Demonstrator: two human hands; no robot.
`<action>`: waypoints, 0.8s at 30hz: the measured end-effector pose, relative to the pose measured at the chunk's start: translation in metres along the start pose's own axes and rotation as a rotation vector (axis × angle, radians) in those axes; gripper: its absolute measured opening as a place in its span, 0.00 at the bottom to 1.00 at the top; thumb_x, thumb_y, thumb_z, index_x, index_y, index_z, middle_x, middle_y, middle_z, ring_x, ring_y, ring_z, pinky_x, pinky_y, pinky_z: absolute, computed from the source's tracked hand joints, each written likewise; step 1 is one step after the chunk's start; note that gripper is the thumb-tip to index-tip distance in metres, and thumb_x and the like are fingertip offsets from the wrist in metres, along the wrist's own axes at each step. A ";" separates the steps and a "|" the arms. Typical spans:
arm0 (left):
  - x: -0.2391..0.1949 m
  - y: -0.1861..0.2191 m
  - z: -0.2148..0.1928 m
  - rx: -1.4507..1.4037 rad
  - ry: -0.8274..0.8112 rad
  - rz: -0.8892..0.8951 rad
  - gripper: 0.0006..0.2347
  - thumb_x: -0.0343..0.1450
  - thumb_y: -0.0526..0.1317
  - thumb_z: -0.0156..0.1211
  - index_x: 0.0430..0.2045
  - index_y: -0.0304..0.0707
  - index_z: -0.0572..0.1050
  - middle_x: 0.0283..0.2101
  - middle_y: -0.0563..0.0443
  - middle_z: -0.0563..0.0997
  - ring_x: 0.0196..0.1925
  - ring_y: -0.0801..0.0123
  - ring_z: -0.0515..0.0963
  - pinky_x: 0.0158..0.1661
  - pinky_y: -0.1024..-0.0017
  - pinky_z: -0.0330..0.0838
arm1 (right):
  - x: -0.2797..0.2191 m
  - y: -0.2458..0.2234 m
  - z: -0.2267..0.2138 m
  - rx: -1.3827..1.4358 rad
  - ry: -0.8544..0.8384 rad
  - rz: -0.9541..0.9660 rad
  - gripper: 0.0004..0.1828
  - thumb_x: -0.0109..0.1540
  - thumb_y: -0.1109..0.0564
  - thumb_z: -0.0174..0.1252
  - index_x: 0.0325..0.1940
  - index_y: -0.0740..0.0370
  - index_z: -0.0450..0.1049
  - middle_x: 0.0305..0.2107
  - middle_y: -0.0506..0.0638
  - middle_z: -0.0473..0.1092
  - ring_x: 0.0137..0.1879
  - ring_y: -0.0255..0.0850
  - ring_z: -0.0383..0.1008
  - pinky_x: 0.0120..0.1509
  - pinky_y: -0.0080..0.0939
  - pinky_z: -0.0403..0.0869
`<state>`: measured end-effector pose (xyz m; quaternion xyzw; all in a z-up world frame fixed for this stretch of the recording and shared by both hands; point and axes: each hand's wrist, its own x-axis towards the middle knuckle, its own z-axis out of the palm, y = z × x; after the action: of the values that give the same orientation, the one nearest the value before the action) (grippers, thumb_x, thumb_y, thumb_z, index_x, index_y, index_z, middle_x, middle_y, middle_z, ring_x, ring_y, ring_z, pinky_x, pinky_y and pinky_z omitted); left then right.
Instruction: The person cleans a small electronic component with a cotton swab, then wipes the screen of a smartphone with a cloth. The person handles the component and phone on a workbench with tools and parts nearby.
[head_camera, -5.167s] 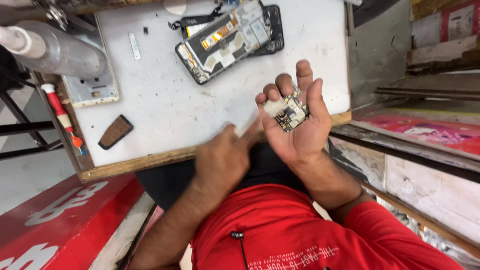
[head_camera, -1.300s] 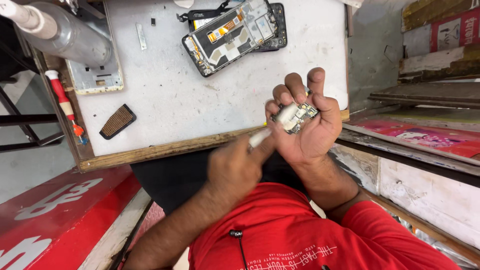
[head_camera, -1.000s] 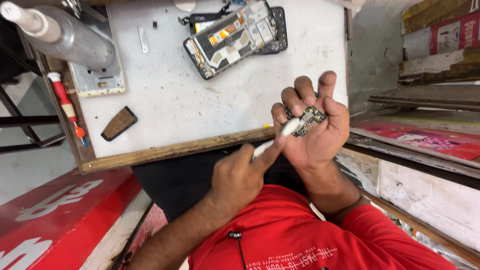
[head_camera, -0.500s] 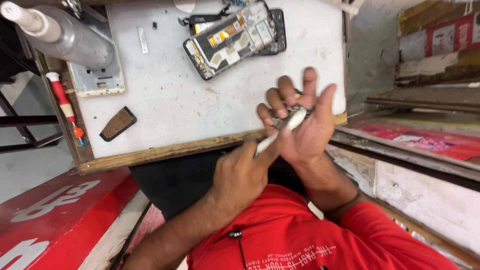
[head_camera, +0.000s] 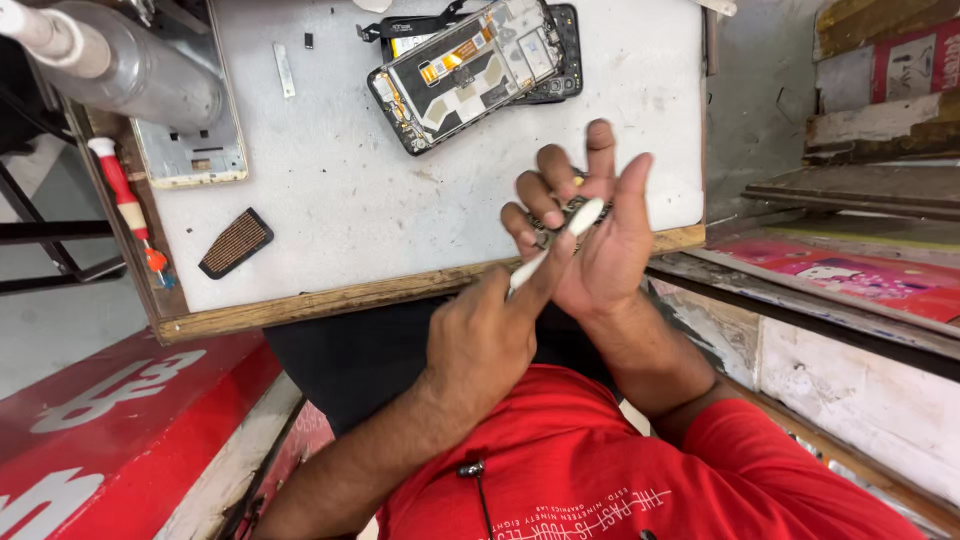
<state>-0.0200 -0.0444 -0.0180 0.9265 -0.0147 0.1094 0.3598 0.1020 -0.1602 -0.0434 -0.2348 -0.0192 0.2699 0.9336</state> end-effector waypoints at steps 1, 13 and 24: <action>0.002 -0.001 0.002 0.015 -0.014 0.003 0.32 0.68 0.27 0.59 0.70 0.57 0.66 0.30 0.47 0.69 0.24 0.61 0.74 0.26 0.64 0.74 | 0.004 -0.002 -0.001 0.000 -0.017 -0.013 0.26 0.78 0.29 0.34 0.63 0.43 0.67 0.34 0.43 0.59 0.37 0.31 0.60 0.43 0.36 0.67; -0.007 -0.014 -0.010 -0.054 -0.152 -0.013 0.32 0.64 0.28 0.63 0.66 0.52 0.70 0.26 0.46 0.69 0.19 0.61 0.74 0.21 0.63 0.72 | 0.009 -0.014 -0.015 0.079 0.013 -0.024 0.25 0.78 0.30 0.36 0.61 0.45 0.68 0.35 0.43 0.61 0.39 0.33 0.63 0.47 0.39 0.68; -0.024 -0.047 0.004 -0.308 0.071 -0.160 0.25 0.74 0.27 0.62 0.68 0.46 0.68 0.35 0.47 0.76 0.32 0.63 0.78 0.35 0.66 0.76 | 0.015 0.008 -0.037 0.079 0.088 0.093 0.13 0.77 0.46 0.43 0.61 0.45 0.69 0.40 0.44 0.69 0.57 0.39 0.72 0.65 0.49 0.71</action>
<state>-0.0378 -0.0134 -0.0571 0.8541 0.0553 0.1096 0.5054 0.1173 -0.1624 -0.0806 -0.2098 0.0433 0.3029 0.9286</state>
